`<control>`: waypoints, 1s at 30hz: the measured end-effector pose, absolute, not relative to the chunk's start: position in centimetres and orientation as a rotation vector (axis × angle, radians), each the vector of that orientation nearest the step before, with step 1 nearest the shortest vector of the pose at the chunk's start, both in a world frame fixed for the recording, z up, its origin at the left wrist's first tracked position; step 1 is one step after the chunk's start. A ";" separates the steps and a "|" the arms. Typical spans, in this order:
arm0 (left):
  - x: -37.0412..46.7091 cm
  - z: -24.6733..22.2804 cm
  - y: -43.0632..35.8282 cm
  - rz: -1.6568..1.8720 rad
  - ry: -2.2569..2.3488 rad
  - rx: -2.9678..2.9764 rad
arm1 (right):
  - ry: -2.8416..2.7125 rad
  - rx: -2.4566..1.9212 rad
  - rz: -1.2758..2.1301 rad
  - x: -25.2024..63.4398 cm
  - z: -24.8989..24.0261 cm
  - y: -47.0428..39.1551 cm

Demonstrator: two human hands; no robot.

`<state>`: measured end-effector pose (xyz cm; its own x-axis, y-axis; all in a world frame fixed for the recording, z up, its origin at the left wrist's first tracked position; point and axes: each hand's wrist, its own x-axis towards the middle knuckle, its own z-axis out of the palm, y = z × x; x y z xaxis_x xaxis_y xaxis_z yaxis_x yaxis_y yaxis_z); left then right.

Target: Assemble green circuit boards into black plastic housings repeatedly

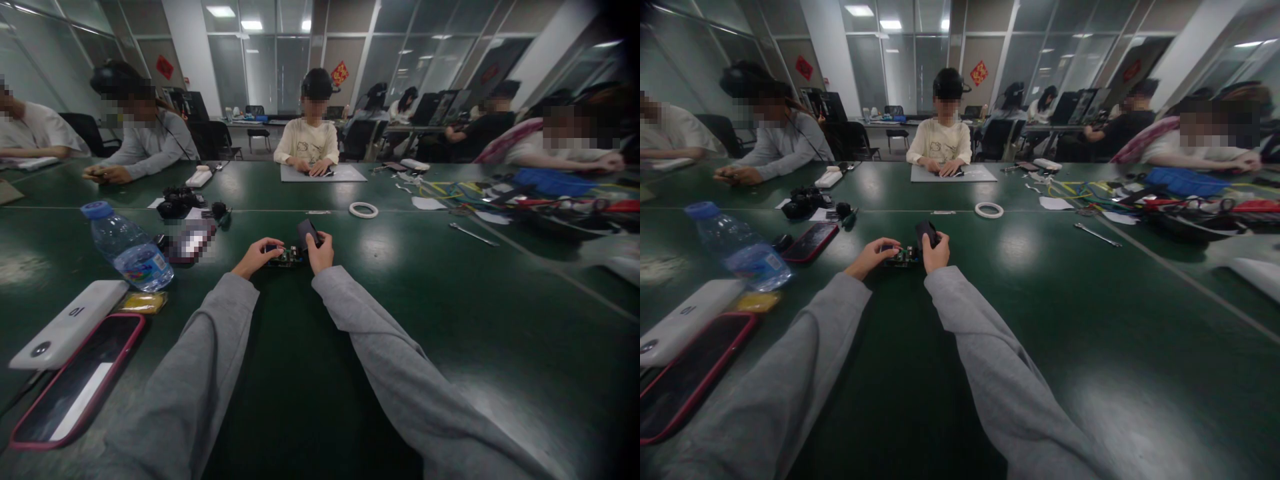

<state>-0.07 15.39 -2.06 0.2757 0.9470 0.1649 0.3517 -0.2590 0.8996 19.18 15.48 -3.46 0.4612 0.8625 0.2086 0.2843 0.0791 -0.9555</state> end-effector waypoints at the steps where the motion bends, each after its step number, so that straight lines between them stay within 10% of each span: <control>1: -0.1 -2.1 15.4 0.972 1.187 1.773 | -1.065 -1.479 0.583 19.2 -3.5 15.5; 30: 0.0 -2.1 15.4 0.995 1.150 1.698 | -1.071 -1.462 0.579 19.1 -3.6 15.7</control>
<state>0.02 15.38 -2.12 0.2653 0.9518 0.1542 0.2890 -0.2310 0.9290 19.12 15.65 -3.59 0.4571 0.8612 0.2222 0.2854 0.0946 -0.9537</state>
